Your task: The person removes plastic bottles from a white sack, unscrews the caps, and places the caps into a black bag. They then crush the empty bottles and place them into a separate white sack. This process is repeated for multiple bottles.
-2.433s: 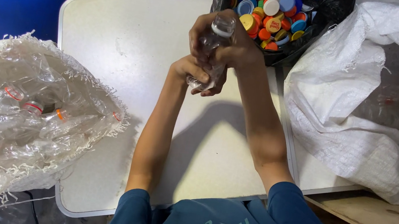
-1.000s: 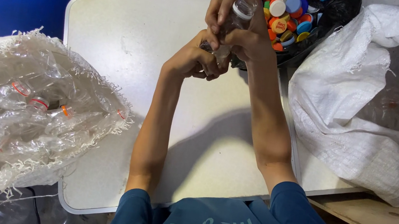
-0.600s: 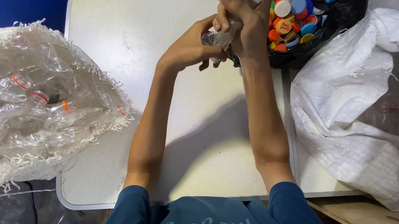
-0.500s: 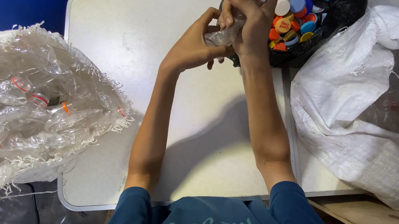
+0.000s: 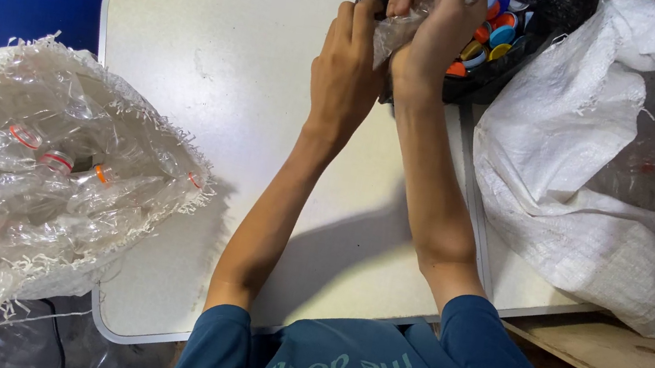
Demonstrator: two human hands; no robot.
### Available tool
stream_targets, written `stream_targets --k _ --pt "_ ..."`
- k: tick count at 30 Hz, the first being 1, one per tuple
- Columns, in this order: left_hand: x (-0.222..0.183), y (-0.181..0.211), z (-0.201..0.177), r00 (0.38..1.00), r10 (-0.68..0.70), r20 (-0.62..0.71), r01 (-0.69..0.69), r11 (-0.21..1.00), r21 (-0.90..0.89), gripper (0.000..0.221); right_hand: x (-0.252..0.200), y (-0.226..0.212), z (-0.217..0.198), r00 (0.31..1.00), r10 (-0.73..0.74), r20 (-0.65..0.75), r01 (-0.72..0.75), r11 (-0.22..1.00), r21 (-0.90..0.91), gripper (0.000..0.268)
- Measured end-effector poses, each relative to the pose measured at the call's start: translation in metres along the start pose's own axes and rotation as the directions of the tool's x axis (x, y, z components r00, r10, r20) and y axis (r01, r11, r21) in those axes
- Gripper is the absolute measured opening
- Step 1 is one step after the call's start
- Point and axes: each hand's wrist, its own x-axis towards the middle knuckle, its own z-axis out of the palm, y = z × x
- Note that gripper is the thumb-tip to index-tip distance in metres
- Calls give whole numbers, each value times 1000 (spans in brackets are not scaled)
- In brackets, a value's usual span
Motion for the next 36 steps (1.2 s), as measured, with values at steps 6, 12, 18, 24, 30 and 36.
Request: stream_targets --k 6,12,18,24,30,36 --pt "12 -17 -14 1000 -27 -6 26 988 -153 49 4 3 3 978 115 172 -119 993 13 13" --pt "17 -22 -37 999 -23 25 27 986 -165 49 11 7 -9 901 200 386 -212 977 -12 14" --pt "17 -25 -42 984 3 181 59 939 -338 49 12 7 -13 851 178 495 -229 972 44 21" --pt "19 -38 -52 905 1 426 222 853 -473 52 4 -5 1 753 186 631 -194 979 -57 30" --pt "19 -40 -58 752 -92 653 471 767 -436 41 7 -1 0 663 212 718 -200 974 -103 35" --pt "7 -71 -42 574 60 817 684 513 -518 34 3 -17 6 547 266 794 -187 963 -193 37"
